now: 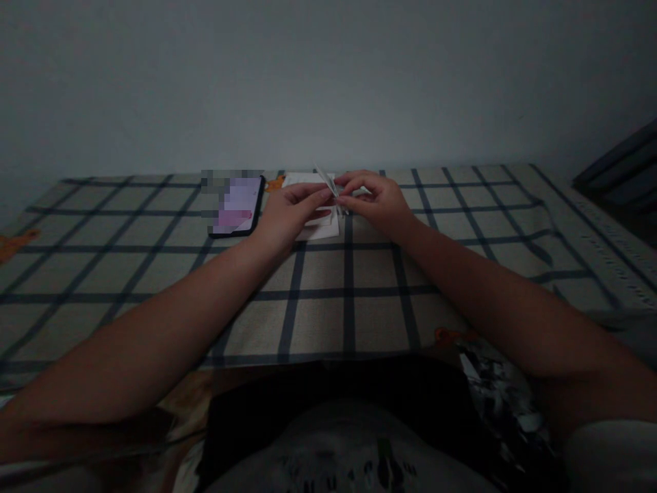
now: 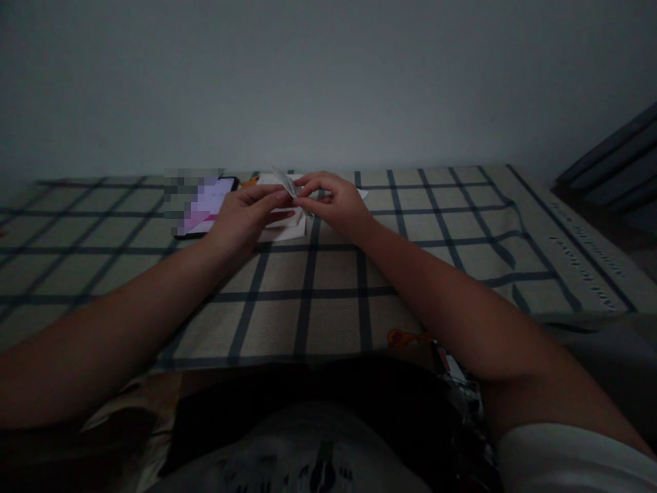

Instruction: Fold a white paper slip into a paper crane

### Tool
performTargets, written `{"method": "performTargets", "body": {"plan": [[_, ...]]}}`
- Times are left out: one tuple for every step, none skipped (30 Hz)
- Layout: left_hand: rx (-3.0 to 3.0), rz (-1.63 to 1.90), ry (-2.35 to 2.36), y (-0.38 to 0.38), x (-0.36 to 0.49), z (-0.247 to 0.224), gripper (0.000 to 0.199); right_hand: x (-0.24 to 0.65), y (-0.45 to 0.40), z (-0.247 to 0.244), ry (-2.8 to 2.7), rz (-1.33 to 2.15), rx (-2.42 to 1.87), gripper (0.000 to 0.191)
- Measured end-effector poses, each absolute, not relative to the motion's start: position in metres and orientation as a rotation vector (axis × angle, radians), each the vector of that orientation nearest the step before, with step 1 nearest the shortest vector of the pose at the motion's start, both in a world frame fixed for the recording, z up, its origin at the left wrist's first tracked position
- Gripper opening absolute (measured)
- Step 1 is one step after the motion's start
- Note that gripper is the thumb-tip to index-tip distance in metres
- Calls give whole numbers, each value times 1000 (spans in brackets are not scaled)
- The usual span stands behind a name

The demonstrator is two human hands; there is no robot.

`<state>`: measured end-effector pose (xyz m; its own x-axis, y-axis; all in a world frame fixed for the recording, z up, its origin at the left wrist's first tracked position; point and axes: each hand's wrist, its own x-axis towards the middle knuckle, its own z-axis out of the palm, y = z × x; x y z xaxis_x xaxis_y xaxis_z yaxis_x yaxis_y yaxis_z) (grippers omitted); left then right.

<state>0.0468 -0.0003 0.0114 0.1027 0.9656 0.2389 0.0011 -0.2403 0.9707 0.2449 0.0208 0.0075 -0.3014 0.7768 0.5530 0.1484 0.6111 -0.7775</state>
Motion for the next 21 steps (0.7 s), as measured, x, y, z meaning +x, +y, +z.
{"method": "performTargets", "body": {"plan": [[1442,1301,1013,0,47,11,37,245,21,7,-1814,731,-748,29],[1440,1301,1010,0,47,12,38,246,22,7,-1838,700,-741,27],[1434,1301,1011,0,47,12,38,246,22,6,-1866,664,-733,25],[1426,1301,1016,0,47,12,38,247,22,6,-1898,625,-721,23],[1418,1300,1024,1,47,11,37,247,22,6,-1935,587,-704,22],[1409,1303,1033,2,47,11,35,247,22,6,-1971,551,-683,20],[1401,1307,1040,3,47,11,32,247,21,6,-2000,518,-660,20],[1390,1313,1043,4,46,11,30,248,21,7,-2019,494,-644,19],[1376,1325,1042,5,46,11,26,248,20,8,-2026,479,-638,20],[1360,1339,1037,6,46,10,23,248,19,9,-2020,476,-646,20],[1345,1352,1031,7,45,10,21,249,18,10,-2002,480,-666,21],[1333,1359,1026,8,45,10,21,249,18,10,-1977,489,-691,21],[1329,1363,1027,10,44,10,23,250,18,10,-1951,501,-715,22],[1331,1364,1033,11,44,10,28,250,18,10,-1929,514,-733,23],[1338,1364,1046,13,43,9,34,250,19,10,-1915,528,-742,23],[1349,1362,1060,14,43,9,40,251,20,9,-1908,543,-747,24],[1362,1363,1072,16,43,8,46,251,21,8,-1908,562,-746,26],[1378,1365,1080,17,42,7,51,250,22,7,-1910,585,-740,27],[1394,1363,1083,18,42,6,53,250,23,6,-1912,609,-728,29],[1411,1357,1081,18,42,6,54,250,24,5,-1912,632,-713,30],[1424,1354,1077,17,42,6,53,249,26,3,-1909,655,-698,31]]}}
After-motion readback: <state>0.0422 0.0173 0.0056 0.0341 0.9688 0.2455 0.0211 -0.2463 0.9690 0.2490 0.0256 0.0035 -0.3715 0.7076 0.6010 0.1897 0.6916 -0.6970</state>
